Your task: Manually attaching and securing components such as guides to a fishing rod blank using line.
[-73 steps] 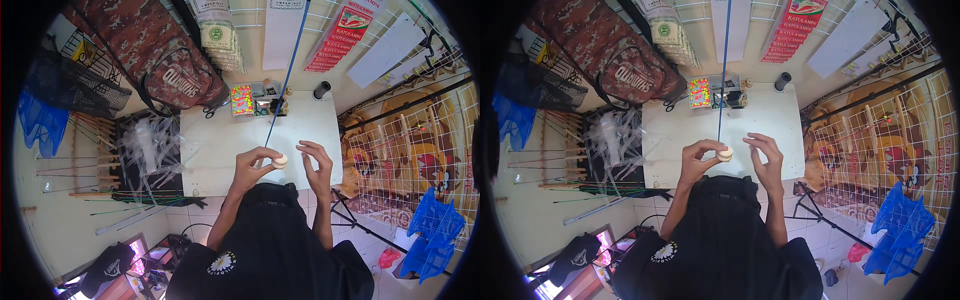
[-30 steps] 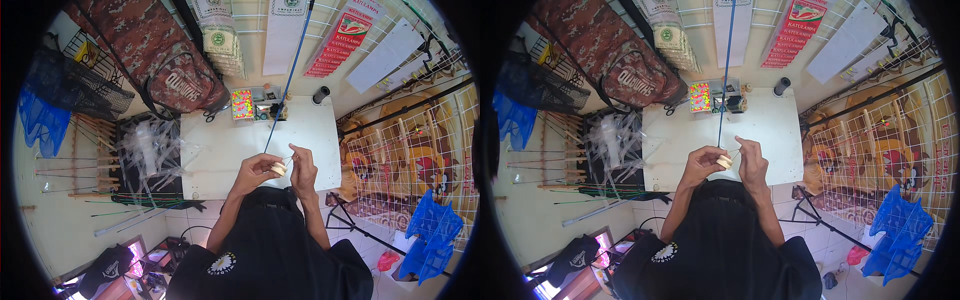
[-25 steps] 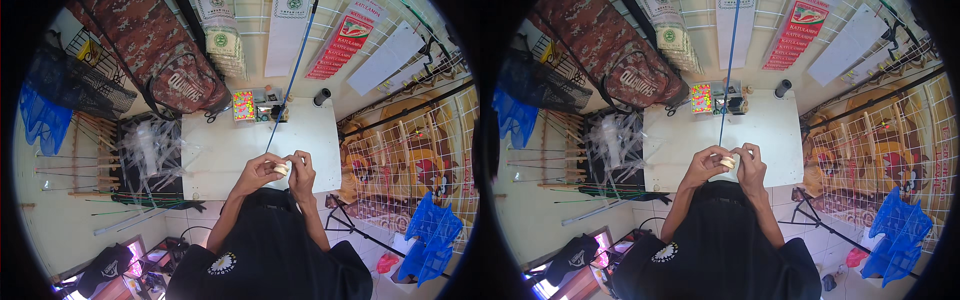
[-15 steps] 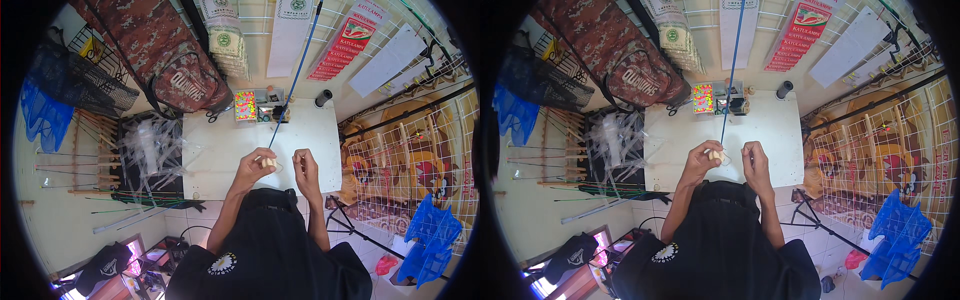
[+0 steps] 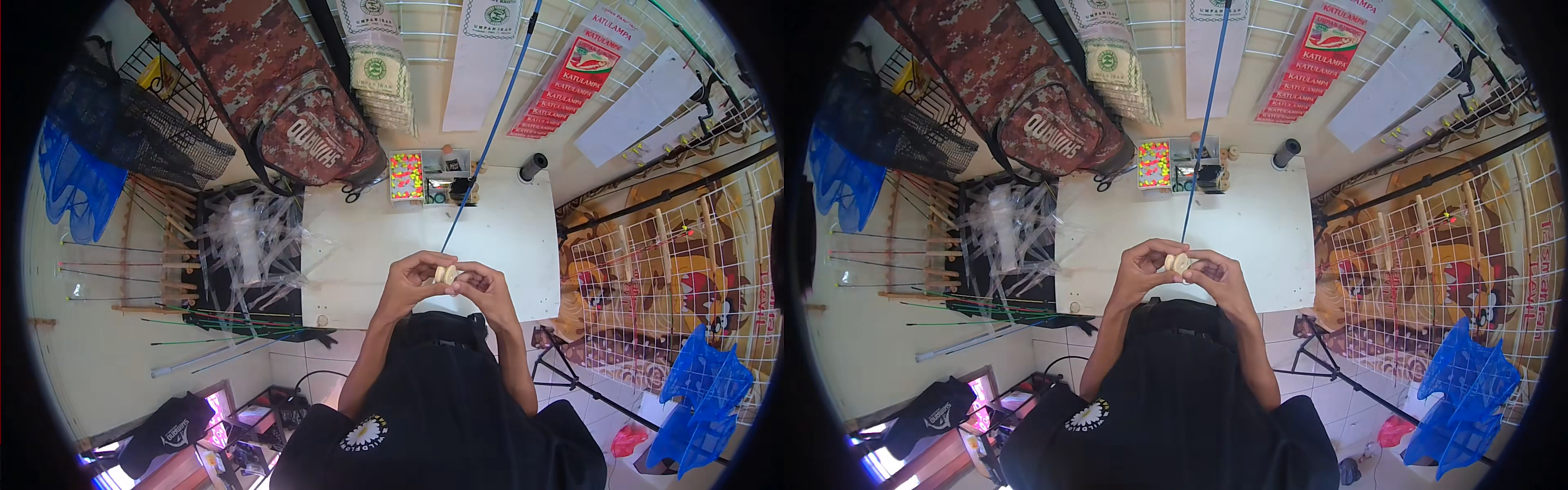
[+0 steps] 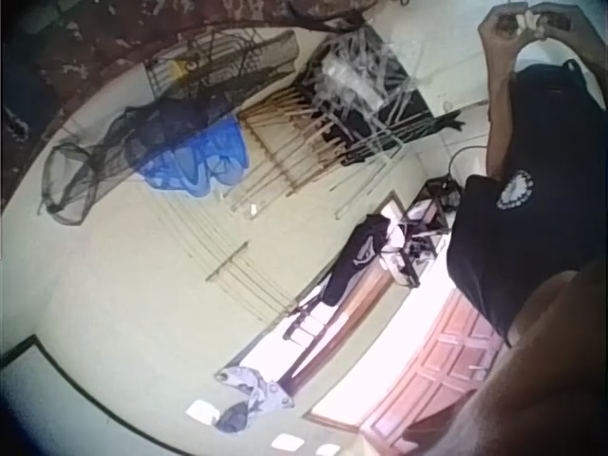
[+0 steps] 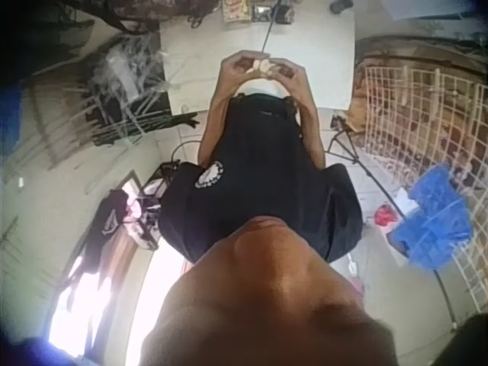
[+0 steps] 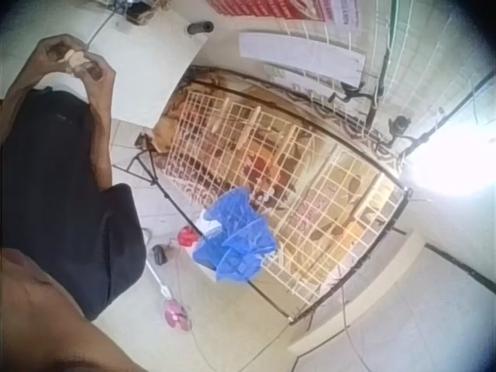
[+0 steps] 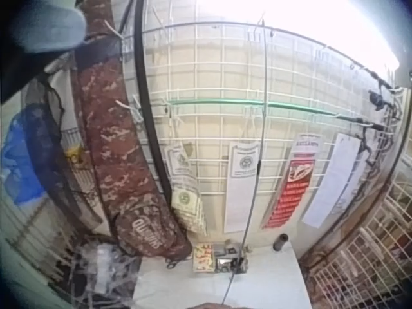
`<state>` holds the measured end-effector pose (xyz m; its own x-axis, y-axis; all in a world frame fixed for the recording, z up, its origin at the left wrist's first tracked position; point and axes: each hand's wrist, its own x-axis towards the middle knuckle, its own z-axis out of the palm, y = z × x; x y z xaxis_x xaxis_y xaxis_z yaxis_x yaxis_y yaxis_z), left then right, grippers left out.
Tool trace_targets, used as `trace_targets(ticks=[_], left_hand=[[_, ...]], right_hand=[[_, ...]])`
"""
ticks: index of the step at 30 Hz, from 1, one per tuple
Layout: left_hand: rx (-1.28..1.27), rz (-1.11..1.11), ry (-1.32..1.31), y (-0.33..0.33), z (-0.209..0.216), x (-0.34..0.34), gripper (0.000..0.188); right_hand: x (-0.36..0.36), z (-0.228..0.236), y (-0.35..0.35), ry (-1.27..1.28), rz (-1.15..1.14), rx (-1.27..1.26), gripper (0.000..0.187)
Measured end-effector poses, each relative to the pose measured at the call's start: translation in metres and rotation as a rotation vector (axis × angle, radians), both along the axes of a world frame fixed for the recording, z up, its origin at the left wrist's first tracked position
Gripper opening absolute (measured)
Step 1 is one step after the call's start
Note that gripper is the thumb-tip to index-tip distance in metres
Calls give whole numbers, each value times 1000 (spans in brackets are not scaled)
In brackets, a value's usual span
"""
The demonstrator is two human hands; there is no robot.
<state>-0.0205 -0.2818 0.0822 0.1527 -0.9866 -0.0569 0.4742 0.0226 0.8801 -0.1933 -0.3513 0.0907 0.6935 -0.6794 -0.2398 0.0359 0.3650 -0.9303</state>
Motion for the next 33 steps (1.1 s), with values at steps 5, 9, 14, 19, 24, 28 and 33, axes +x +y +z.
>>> trace_targets(ticks=[5,9,14,19,24,28,33], left_hand=[[-3,1,-100,7,-14,8,40],[58,42,-213,12,-27,10,40],[0,208,-127,10,-29,9,39],[106,223,-135,14,-24,15,42],[78,265,-164,10,-18,13,44],[32,223,-226,11,-18,12,43],[55,218,-197,12,-22,10,42]], right_hand=[[-9,-7,-6,138,-124,-98,18],[-11,0,-5,-97,-125,23,17],[-20,-9,-6,-294,-26,141,18],[-25,-33,-27,77,-137,-61,18],[-43,-129,-50,566,-123,-357,19],[-39,-138,-56,656,-162,-484,29],[-2,-76,-44,567,-375,-894,32]])
